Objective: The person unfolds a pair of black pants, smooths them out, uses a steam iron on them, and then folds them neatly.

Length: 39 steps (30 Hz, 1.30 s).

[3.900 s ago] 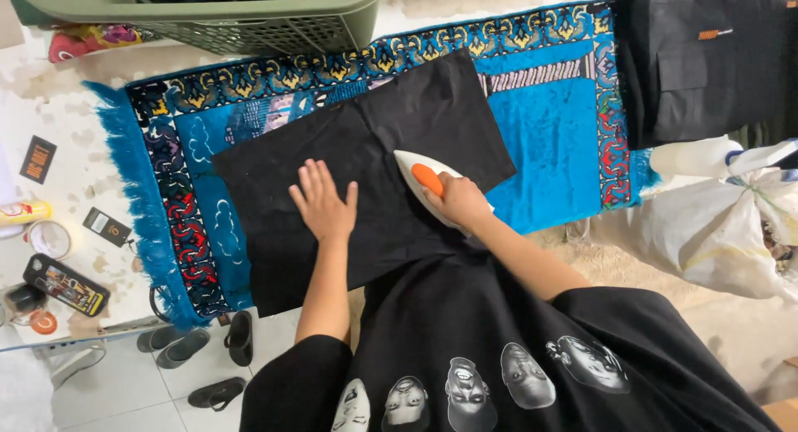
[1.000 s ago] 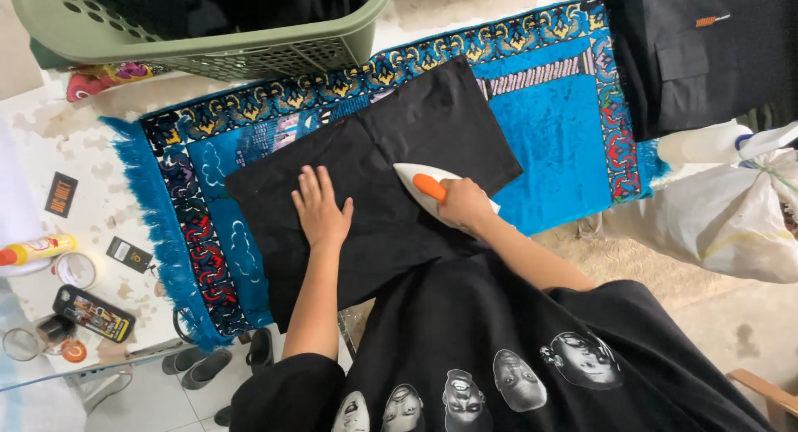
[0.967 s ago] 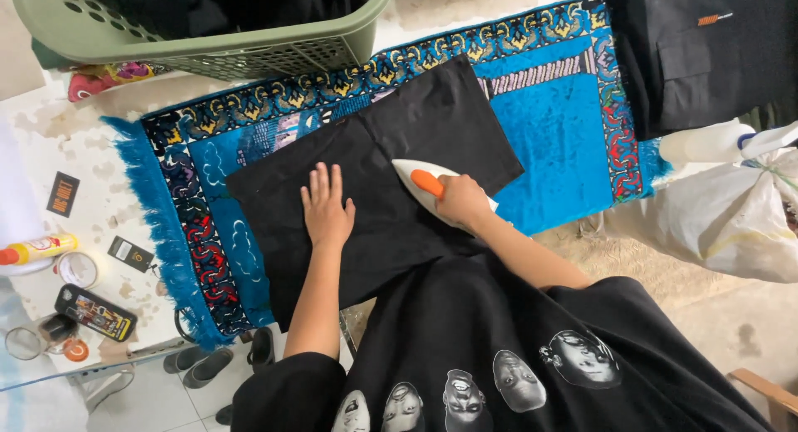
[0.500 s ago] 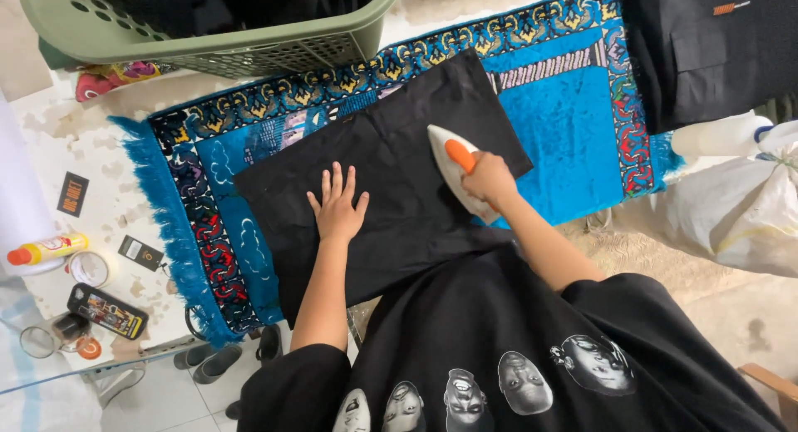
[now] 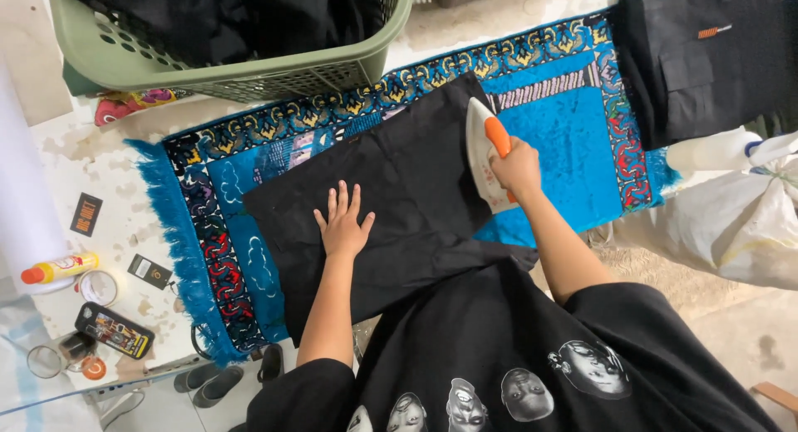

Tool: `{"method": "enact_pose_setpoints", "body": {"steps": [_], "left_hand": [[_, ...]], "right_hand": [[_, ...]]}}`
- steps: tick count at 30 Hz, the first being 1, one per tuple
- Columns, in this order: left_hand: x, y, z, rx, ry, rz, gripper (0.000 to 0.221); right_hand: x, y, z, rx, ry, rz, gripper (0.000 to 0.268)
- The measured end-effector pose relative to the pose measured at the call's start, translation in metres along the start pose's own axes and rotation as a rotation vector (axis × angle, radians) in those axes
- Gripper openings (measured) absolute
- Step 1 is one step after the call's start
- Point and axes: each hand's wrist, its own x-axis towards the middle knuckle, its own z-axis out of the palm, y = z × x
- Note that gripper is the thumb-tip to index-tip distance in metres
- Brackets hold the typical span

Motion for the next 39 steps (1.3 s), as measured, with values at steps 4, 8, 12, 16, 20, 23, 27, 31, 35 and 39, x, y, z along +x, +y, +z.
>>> {"method": "enact_pose_setpoints", "body": {"steps": [4,8,12,16,20,23,27,31,35,39], "left_hand": [[-0.002,0.002,-0.003,-0.007,-0.005,-0.004,0.07],[0.001,0.003,-0.007,-0.001,-0.021,-0.011,0.07],[-0.004,0.004,-0.008,-0.002,-0.025,-0.009,0.07],[-0.002,0.002,-0.001,0.005,-0.005,-0.011,0.07],[0.001,0.0,0.003,0.016,0.001,-0.009,0.07],[-0.001,0.0,0.003,0.034,0.009,-0.008,0.07],[-0.002,0.001,0.002,0.045,0.01,-0.015,0.069],[-0.002,0.001,0.008,0.05,0.028,-0.012,0.07],[-0.001,0.008,0.022,0.111,0.147,-0.03,0.07],[-0.022,0.049,0.029,0.018,0.396,0.086,0.068]], "right_hand": [[-0.011,-0.041,0.017,-0.025,-0.073,-0.061,0.04],[0.01,-0.065,0.036,-0.144,-0.056,-0.079,0.036],[0.015,-0.083,0.031,-0.134,-0.061,-0.075,0.035],[0.044,-0.085,0.033,-0.132,-0.028,-0.072,0.035],[0.068,-0.07,0.025,-0.091,0.01,-0.004,0.037],[0.058,-0.052,0.004,-0.077,-0.018,0.028,0.038],[0.047,-0.02,-0.006,-0.144,-0.044,0.034,0.04],[-0.002,0.0,-0.022,-0.176,-0.098,0.045,0.042],[-0.053,0.039,-0.026,-0.316,-0.285,0.009,0.045],[-0.067,0.07,-0.017,-0.339,-0.248,-0.018,0.036]]}}
